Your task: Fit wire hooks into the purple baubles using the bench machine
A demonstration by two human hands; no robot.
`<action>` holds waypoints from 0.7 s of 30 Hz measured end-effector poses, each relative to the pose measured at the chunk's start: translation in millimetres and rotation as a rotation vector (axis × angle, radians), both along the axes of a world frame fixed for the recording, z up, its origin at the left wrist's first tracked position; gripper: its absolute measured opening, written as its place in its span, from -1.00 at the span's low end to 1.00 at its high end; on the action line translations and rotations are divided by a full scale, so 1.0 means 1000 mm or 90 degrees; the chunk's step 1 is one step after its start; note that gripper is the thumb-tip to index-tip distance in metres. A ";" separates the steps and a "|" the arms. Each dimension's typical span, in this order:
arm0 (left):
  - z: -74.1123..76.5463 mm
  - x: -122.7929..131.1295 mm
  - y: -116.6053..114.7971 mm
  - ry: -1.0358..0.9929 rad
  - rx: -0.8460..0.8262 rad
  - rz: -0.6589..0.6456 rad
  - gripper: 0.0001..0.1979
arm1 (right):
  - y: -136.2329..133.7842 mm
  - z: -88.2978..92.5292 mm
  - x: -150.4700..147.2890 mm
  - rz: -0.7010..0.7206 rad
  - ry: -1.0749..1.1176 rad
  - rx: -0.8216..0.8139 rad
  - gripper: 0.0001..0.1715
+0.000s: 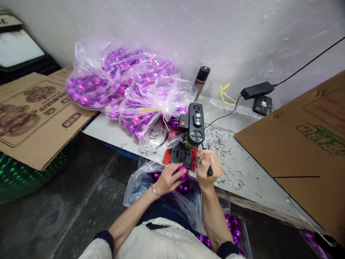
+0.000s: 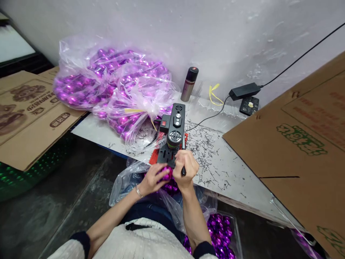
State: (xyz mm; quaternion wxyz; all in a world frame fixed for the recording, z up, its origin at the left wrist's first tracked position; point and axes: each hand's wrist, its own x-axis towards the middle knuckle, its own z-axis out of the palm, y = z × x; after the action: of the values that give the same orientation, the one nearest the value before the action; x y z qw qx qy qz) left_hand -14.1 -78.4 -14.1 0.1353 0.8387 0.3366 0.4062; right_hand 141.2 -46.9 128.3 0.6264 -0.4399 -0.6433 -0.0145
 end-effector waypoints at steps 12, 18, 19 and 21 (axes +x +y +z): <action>0.028 -0.028 0.082 -0.103 -0.120 0.180 -0.66 | -0.003 -0.015 -0.001 0.004 -0.003 0.006 -0.65; 0.068 -0.034 0.230 -0.098 -0.298 0.378 -0.55 | -0.002 -0.015 -0.003 0.009 -0.018 0.024 -0.66; 0.068 -0.030 0.240 -0.092 -0.313 0.367 -0.54 | -0.002 -0.016 -0.004 0.010 -0.022 0.025 -0.66; 0.065 -0.022 0.248 -0.097 -0.333 0.353 -0.57 | -0.002 -0.017 -0.004 0.007 -0.022 0.024 -0.67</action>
State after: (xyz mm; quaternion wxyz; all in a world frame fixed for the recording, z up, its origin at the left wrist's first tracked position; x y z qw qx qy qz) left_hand -35.7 169.6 51.2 0.2544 0.6203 0.6318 0.3890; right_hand 137.3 -49.1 111.7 0.6234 -0.4240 -0.6562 -0.0307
